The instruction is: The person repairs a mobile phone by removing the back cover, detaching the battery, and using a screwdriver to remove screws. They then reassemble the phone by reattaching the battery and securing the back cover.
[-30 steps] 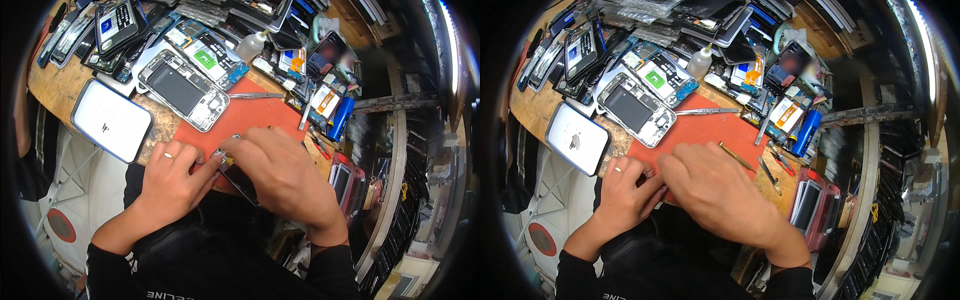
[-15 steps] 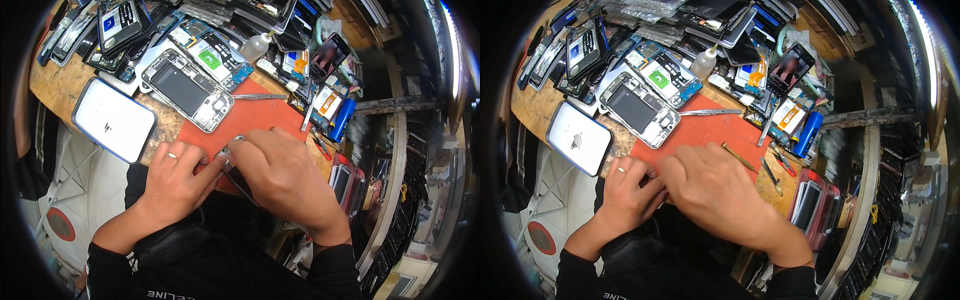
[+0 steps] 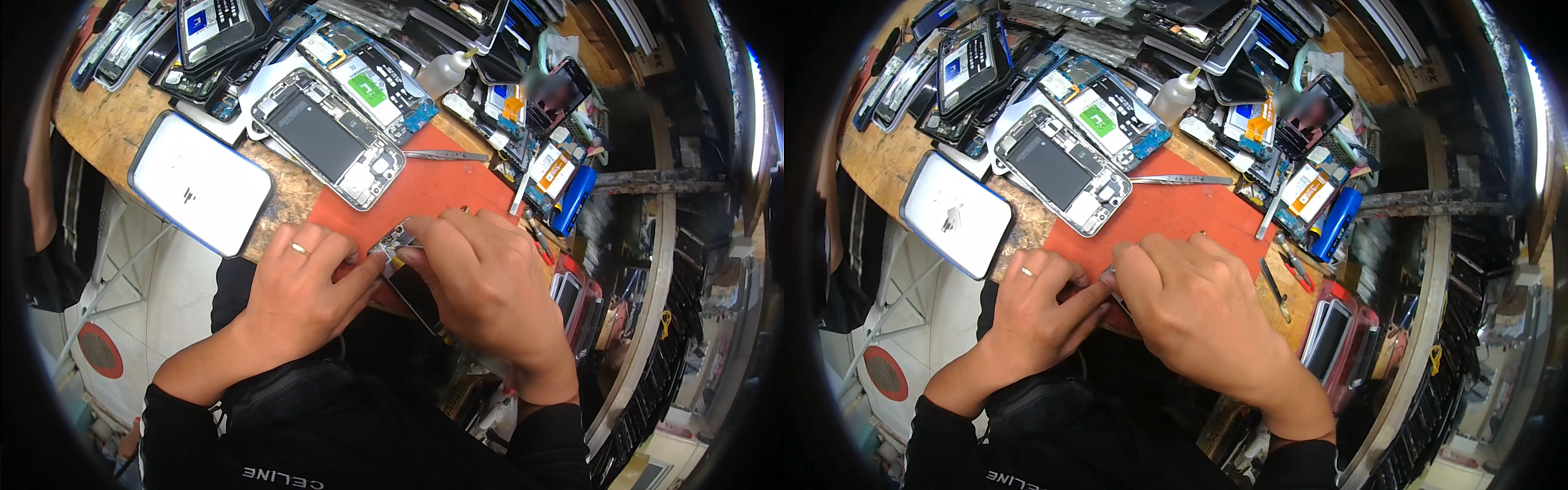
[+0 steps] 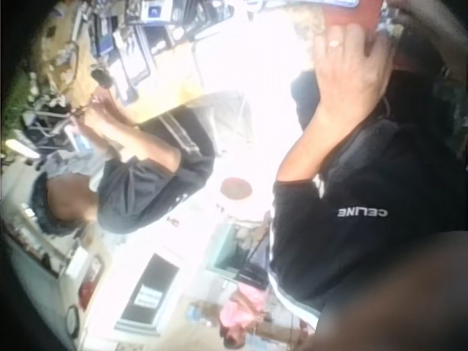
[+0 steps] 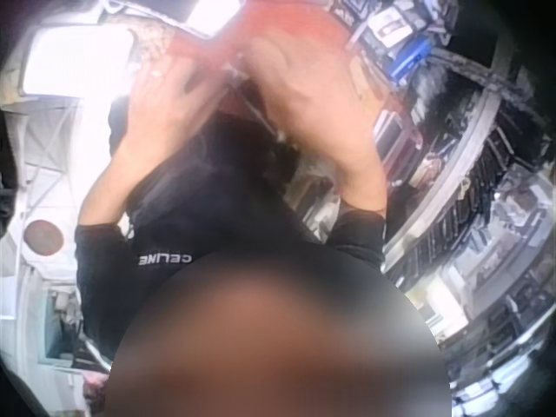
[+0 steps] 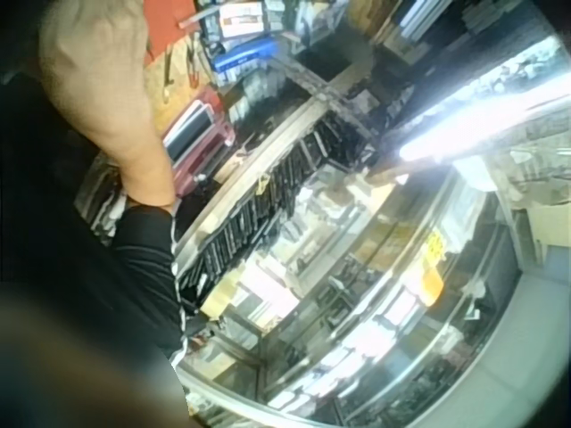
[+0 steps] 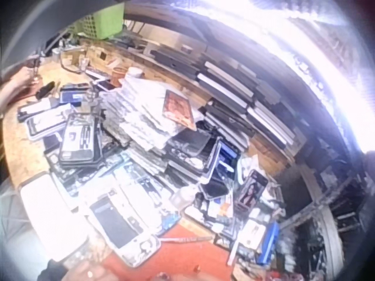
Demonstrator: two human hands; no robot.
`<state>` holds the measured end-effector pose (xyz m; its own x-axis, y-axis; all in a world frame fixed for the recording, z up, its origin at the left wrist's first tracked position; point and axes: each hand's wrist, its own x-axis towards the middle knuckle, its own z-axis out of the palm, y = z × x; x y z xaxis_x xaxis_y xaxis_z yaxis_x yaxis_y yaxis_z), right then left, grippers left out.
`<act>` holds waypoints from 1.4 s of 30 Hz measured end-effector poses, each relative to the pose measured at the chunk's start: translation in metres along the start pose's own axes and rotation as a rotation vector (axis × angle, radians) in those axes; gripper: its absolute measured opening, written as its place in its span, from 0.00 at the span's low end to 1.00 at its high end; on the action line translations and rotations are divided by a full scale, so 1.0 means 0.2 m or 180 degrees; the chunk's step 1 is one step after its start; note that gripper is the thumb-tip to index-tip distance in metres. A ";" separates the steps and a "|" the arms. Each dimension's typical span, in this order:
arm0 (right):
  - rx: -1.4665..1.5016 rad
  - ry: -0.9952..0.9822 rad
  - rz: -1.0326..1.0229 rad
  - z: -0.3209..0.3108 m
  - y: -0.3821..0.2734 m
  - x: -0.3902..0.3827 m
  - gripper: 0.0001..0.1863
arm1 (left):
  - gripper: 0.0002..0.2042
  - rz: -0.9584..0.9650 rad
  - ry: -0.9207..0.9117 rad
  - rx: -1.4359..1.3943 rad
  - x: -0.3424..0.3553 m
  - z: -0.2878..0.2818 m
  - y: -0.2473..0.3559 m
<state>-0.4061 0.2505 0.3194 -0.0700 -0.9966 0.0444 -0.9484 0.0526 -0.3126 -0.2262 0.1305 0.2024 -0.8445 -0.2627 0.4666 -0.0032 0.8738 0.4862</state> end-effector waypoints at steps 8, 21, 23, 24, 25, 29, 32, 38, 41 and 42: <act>-0.0066 0.0425 -0.0007 0.05 0.01 0.00 0.23 | 0.14 0.0015 0.0011 -0.0024 0.00 0.00 -0.01; 0.1705 0.1695 0.0357 0.13 0.05 0.03 0.21 | 0.17 0.0118 -0.0022 0.0307 0.03 0.02 0.01; 0.1918 0.1737 0.0294 0.17 0.00 0.09 0.20 | 0.15 0.0180 0.0036 0.0470 0.02 0.01 0.01; 0.1980 0.1753 0.0251 0.20 0.00 0.11 0.20 | 0.14 0.0224 0.0067 0.0487 0.01 0.02 0.01; 0.2045 0.1759 0.0191 0.23 -0.02 0.16 0.19 | 0.13 0.0265 0.0097 0.0503 -0.01 0.02 0.00; 0.1912 0.1533 -0.0038 0.33 -0.08 0.30 0.18 | 0.08 0.0205 0.0431 0.0195 -0.09 -0.06 0.00; 0.1608 0.1469 -0.0330 0.39 -0.08 0.39 0.17 | 0.08 -0.0234 0.0698 0.0209 -0.15 -0.15 -0.02; 0.1578 0.1265 -0.0107 0.43 -0.07 0.43 0.15 | 0.12 -0.1001 0.0937 0.0574 -0.18 -0.31 -0.12; 0.1794 0.1276 0.0014 0.41 -0.07 0.40 0.15 | 0.11 -0.1173 0.1043 0.0689 -0.17 -0.32 -0.18; 0.1956 0.1317 0.0102 0.40 -0.08 0.39 0.15 | 0.11 -0.1188 0.1050 0.0704 -0.16 -0.31 -0.20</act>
<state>-0.3713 0.1676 0.2518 -0.3207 -0.8832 0.3423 -0.6084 -0.0849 -0.7891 -0.1662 0.0791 0.2141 -0.5517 -0.6548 0.5166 -0.4133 0.7526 0.5126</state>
